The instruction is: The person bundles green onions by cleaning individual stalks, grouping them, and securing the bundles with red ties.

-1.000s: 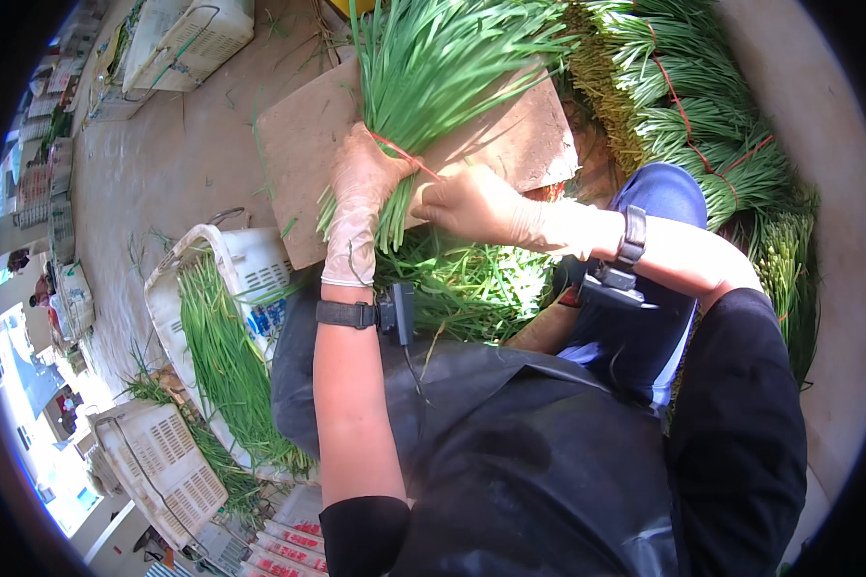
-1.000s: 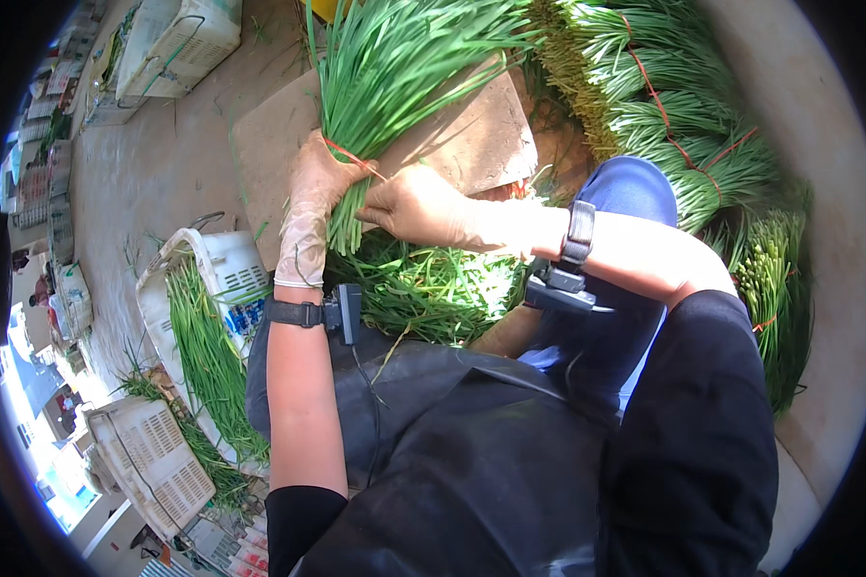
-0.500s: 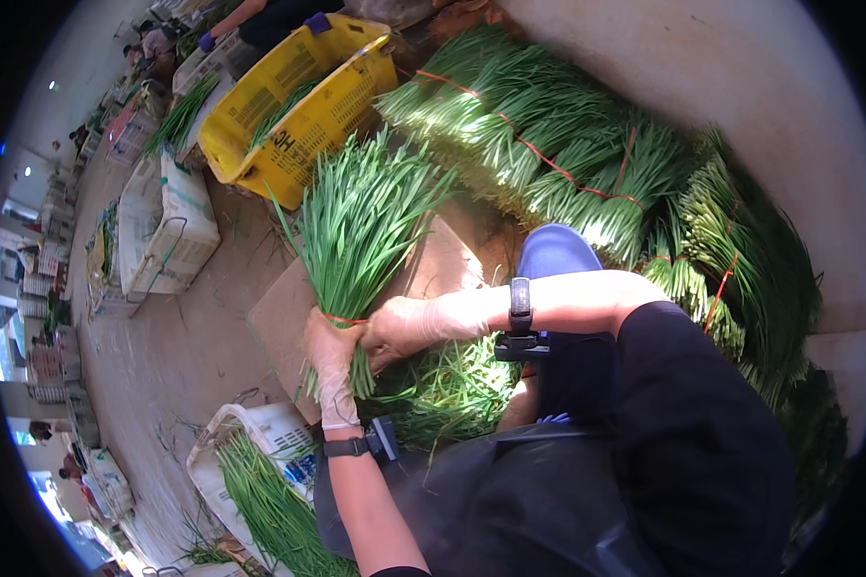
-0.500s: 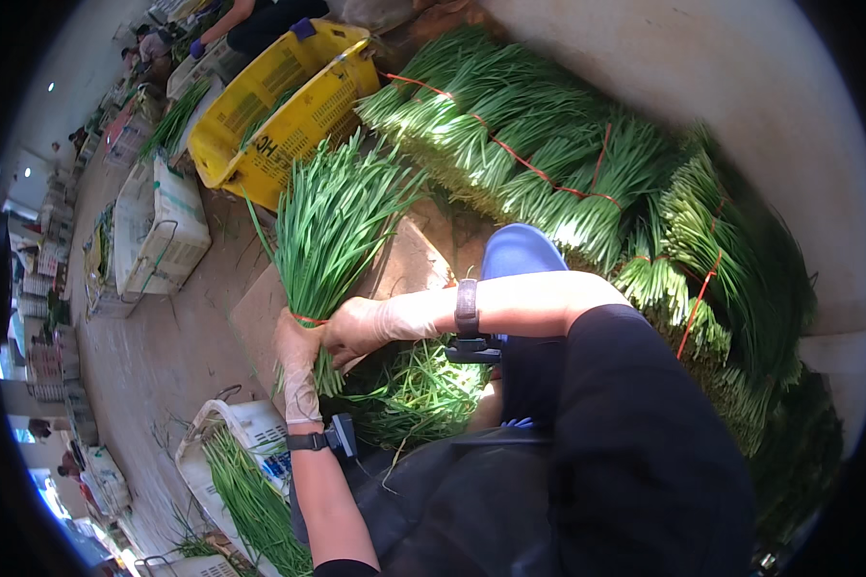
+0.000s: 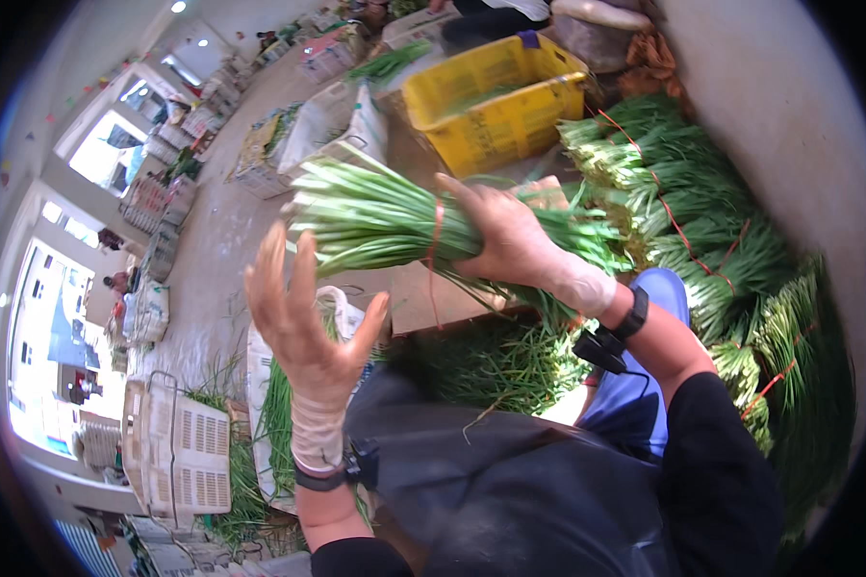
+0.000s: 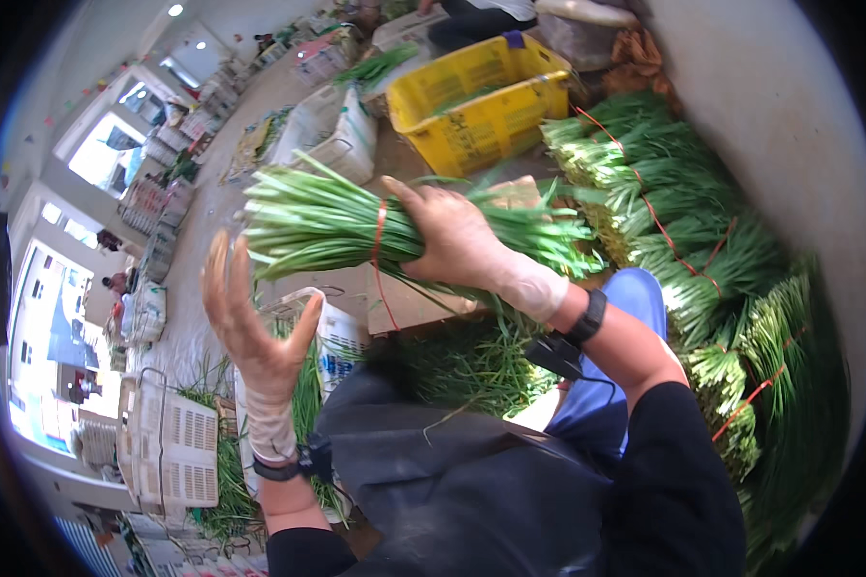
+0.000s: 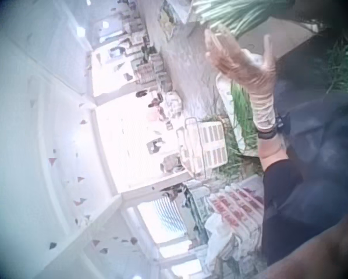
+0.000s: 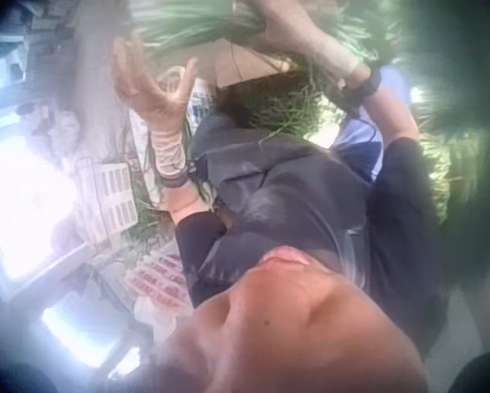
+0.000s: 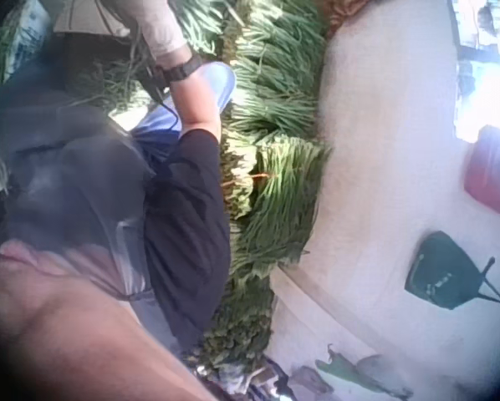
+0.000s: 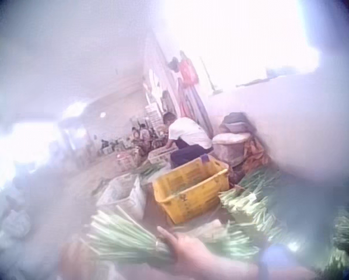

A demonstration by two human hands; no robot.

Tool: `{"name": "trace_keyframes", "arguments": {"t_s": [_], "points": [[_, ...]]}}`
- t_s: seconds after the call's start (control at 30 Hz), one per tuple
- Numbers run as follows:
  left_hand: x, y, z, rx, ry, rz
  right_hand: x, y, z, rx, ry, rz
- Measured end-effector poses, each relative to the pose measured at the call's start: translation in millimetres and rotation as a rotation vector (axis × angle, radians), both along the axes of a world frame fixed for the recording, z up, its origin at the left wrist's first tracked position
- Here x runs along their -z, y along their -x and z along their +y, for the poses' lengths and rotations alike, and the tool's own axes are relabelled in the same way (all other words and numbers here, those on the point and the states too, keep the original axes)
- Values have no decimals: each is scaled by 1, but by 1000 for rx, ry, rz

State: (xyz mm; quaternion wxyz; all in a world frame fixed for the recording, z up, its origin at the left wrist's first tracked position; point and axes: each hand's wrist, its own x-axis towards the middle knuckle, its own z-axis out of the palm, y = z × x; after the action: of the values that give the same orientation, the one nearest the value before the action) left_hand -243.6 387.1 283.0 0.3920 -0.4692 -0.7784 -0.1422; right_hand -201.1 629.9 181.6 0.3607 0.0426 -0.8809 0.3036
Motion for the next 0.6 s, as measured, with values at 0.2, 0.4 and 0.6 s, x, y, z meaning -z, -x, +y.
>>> {"name": "trace_keyframes", "arguments": {"t_s": [0.2, 0.4, 0.6], "points": [[79, -29, -80, 160, -403, -1240, -9, -41, -49, -440, 531, -233], [108, -13, -37, 620, -617, -1511, -8, -58, -79, -698, 745, -586], [105, -34, -41, 484, -828, -1485, -71, -62, -70, -178, 101, 146]]}}
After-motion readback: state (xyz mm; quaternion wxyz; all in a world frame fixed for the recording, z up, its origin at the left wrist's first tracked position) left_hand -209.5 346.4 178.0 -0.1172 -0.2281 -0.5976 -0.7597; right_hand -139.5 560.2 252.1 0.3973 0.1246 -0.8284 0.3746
